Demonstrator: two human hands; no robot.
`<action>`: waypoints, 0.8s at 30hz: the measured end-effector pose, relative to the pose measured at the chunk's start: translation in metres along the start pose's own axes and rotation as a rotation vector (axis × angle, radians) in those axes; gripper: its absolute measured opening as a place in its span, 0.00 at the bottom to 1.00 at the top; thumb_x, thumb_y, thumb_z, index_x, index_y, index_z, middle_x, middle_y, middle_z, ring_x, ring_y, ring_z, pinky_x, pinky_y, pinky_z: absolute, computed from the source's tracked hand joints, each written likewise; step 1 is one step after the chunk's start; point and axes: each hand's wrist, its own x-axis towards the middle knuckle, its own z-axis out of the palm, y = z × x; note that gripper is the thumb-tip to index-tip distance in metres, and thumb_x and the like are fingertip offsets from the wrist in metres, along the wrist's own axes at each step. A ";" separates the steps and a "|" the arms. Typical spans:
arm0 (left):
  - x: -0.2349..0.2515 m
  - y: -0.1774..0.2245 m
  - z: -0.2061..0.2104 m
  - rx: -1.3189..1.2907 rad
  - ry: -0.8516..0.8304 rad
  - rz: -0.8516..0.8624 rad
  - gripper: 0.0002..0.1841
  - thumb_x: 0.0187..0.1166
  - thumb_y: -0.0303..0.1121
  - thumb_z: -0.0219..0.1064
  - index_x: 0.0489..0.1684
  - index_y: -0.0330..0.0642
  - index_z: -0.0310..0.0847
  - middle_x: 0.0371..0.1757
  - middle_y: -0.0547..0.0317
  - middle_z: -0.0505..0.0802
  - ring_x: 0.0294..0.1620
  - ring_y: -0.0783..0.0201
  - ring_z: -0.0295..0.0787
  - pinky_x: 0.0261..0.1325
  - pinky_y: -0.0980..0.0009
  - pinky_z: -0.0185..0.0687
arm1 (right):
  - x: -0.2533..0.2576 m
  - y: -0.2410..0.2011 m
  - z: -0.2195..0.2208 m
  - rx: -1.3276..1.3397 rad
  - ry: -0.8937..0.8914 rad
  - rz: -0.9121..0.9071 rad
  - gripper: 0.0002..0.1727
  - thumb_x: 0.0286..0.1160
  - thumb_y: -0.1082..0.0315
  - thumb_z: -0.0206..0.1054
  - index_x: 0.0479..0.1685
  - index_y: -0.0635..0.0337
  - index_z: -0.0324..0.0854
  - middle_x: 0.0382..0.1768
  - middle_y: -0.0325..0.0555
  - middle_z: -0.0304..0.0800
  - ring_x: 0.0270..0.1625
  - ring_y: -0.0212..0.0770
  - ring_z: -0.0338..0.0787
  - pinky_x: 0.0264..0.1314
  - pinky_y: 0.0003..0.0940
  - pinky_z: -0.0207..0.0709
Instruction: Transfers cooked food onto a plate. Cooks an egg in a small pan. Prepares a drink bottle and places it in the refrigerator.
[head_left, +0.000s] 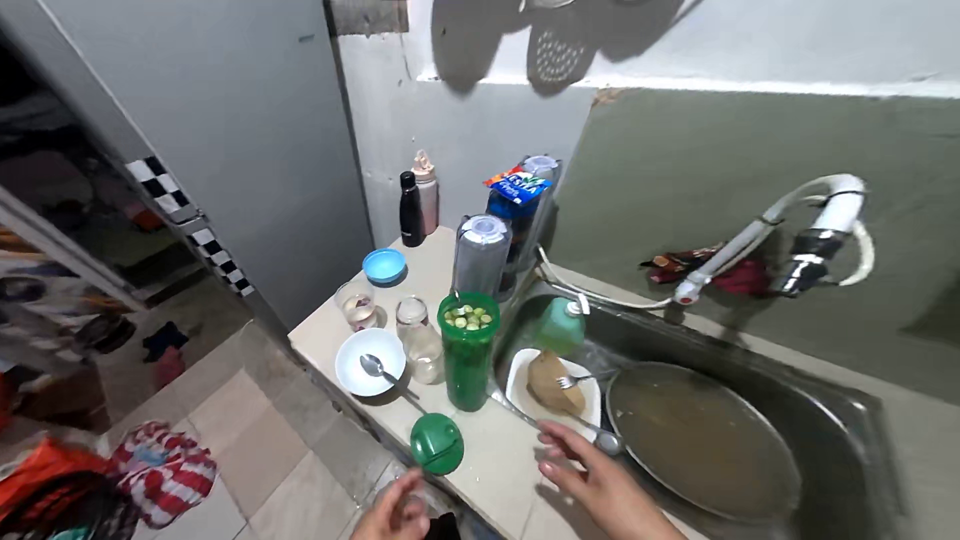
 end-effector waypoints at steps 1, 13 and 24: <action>0.019 0.018 -0.002 -0.001 0.065 0.100 0.37 0.78 0.31 0.69 0.87 0.31 0.58 0.81 0.37 0.76 0.73 0.50 0.83 0.71 0.54 0.82 | 0.015 -0.006 0.002 -0.012 0.058 -0.010 0.41 0.72 0.63 0.74 0.87 0.60 0.64 0.73 0.57 0.81 0.69 0.51 0.86 0.64 0.47 0.85; 0.126 0.100 -0.035 0.269 -0.018 0.411 0.29 0.74 0.31 0.72 0.74 0.26 0.73 0.71 0.35 0.84 0.71 0.52 0.83 0.74 0.60 0.79 | 0.154 -0.024 0.100 0.134 0.564 -0.107 0.81 0.34 0.53 0.94 0.93 0.69 0.35 0.85 0.71 0.61 0.84 0.55 0.72 0.84 0.48 0.70; 0.123 0.017 0.001 1.041 -0.275 0.067 0.48 0.62 0.45 0.82 0.90 0.71 0.61 0.96 0.49 0.50 0.93 0.29 0.39 0.83 0.25 0.43 | 0.123 -0.031 0.089 0.081 0.493 -0.053 0.71 0.37 0.60 0.92 0.93 0.56 0.50 0.75 0.59 0.78 0.72 0.48 0.84 0.73 0.49 0.80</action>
